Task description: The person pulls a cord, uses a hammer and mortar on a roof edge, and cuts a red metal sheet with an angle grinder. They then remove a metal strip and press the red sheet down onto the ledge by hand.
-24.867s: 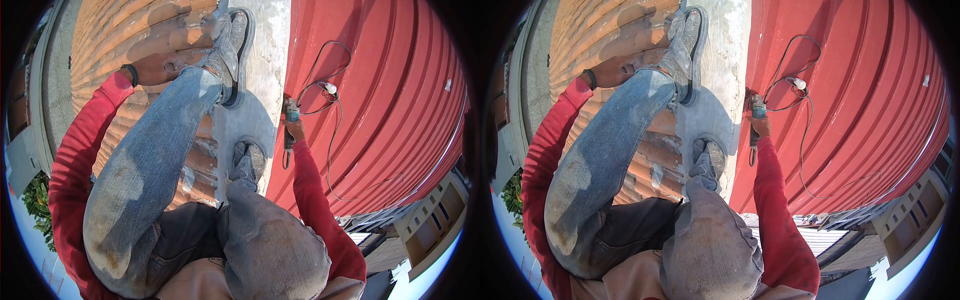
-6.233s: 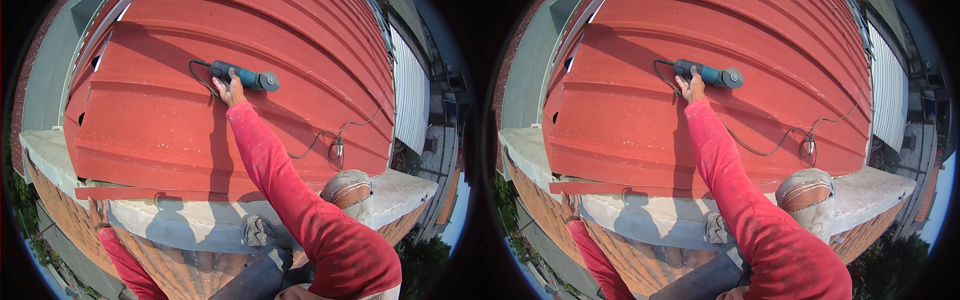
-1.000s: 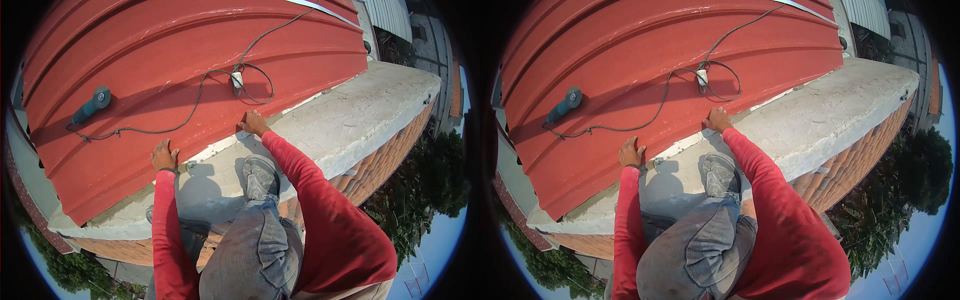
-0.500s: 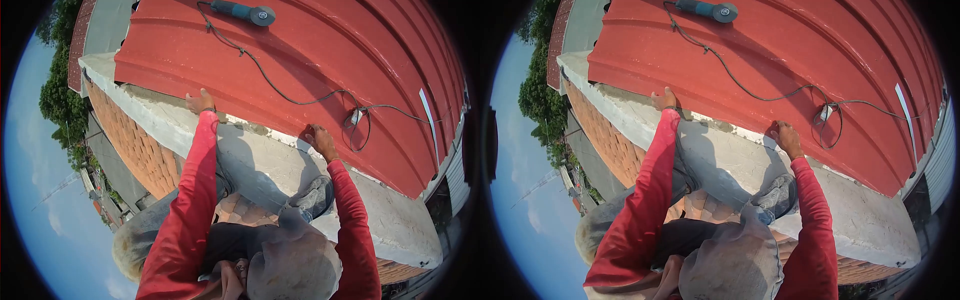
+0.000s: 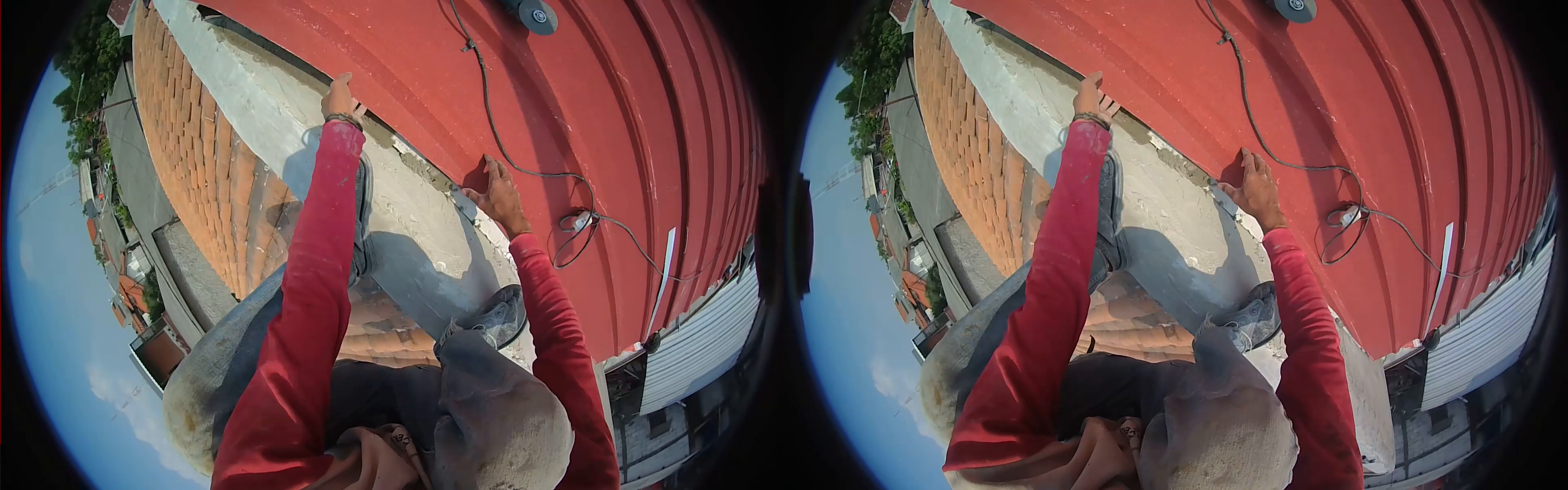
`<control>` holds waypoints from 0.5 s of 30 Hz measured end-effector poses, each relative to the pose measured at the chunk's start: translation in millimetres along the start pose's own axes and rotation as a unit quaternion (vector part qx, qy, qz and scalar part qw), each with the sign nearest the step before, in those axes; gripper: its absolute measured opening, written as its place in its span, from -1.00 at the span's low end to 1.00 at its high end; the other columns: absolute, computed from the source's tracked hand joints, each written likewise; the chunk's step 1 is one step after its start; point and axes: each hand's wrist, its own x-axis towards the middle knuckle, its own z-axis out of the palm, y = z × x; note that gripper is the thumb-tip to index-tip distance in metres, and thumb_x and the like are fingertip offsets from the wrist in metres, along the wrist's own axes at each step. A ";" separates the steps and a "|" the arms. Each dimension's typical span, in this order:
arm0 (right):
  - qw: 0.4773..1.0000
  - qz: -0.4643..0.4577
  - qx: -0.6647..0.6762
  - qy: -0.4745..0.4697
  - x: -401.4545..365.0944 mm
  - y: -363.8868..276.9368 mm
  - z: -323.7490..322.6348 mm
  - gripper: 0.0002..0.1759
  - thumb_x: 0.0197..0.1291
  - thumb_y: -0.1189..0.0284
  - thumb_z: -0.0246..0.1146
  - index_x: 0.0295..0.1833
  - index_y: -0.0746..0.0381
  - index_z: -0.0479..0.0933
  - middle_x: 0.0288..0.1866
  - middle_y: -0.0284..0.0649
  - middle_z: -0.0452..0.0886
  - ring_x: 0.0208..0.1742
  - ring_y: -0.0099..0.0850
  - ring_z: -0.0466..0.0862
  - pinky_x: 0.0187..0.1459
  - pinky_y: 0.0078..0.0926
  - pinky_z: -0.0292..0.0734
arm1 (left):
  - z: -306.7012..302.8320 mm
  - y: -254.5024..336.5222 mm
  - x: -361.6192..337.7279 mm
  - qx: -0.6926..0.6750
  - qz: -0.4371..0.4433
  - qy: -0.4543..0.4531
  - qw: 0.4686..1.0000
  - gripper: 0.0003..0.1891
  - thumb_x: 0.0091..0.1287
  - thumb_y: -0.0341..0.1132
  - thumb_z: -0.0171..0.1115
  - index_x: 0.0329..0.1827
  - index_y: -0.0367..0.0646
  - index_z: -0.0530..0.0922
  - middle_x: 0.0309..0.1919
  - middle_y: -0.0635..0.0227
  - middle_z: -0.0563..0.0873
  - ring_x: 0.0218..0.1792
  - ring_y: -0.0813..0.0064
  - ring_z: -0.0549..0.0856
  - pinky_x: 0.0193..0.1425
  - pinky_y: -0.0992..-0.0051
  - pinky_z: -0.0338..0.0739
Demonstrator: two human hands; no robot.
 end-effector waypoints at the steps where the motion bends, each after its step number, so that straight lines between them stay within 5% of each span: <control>1: 1.000 -0.002 -0.010 -0.010 0.7 0.7 1.6 0.07 -0.03 0.12 0.53 0.49 0.30 0.12 0.43 0.11 0.30 0.42 0.06 0.36 0.31 -0.07 0.43 | 6.0 5.3 -21.7 -0.020 0.020 -0.006 1.000 -0.38 0.18 -0.18 0.32 0.30 -0.24 0.42 0.16 0.20 0.48 0.18 0.11 0.56 0.32 0.04 0.38; 3: 0.999 -0.014 -0.036 -0.036 -3.9 -1.5 2.5 0.18 -0.09 0.10 0.57 0.52 0.30 0.05 0.48 0.13 0.22 0.46 0.08 0.30 0.33 -0.05 0.41 | 9.2 11.2 -41.7 0.022 0.069 -0.023 0.997 -0.36 0.16 -0.18 0.34 0.28 -0.31 0.41 0.18 0.14 0.47 0.17 0.09 0.55 0.28 0.10 0.43; 5: 0.998 -0.043 -0.056 0.004 -11.5 -7.6 -2.2 0.27 -0.16 0.07 0.60 0.52 0.35 -0.01 0.47 0.15 0.21 0.45 0.11 0.29 0.34 -0.03 0.39 | 13.0 11.8 -54.5 0.058 0.133 0.005 0.989 -0.54 0.14 -0.07 0.31 -0.17 -0.37 0.60 -0.09 0.11 0.63 -0.22 0.30 0.57 -0.14 0.35 0.48; 6: 0.995 -0.060 -0.074 0.022 -13.2 -9.6 -3.2 0.23 -0.11 0.11 0.57 0.51 0.38 -0.03 0.44 0.17 0.24 0.42 0.11 0.33 0.33 -0.02 0.40 | 11.6 12.4 -58.2 0.087 0.202 -0.025 0.975 -0.50 0.12 -0.05 0.33 -0.16 -0.41 0.55 -0.15 0.02 0.64 -0.31 0.23 0.60 -0.15 0.32 0.50; 11: 0.994 -0.064 -0.089 0.025 -13.3 -1.4 -8.7 0.07 -0.05 0.30 0.45 0.49 0.40 0.00 0.34 0.24 0.35 0.28 0.12 0.47 0.26 -0.07 0.44 | -1.1 43.5 -119.4 0.098 0.228 -0.135 0.959 -0.43 0.13 -0.09 0.29 0.06 -0.37 0.47 0.07 -0.15 0.47 -0.05 0.06 0.52 0.08 0.30 0.43; 12: 0.996 -0.052 -0.075 0.004 -10.2 -4.9 -17.2 0.05 -0.08 0.33 0.44 0.48 0.42 0.03 0.23 0.22 0.45 0.19 0.04 0.55 0.23 -0.14 0.46 | -3.2 52.7 -128.4 0.091 0.222 -0.156 0.958 -0.42 0.13 -0.09 0.28 0.10 -0.37 0.45 0.11 -0.18 0.43 0.00 0.03 0.51 0.13 0.29 0.41; 15: 0.998 -0.027 -0.022 -0.058 -7.7 2.0 -36.2 0.06 -0.05 0.39 0.44 0.50 0.40 -0.01 0.32 0.17 0.37 0.24 -0.14 0.51 0.30 -0.19 0.42 | -14.7 66.8 -152.3 0.070 0.197 -0.213 0.954 -0.35 0.13 -0.12 0.26 0.24 -0.35 0.40 0.25 -0.28 0.33 0.16 -0.08 0.47 0.27 0.28 0.37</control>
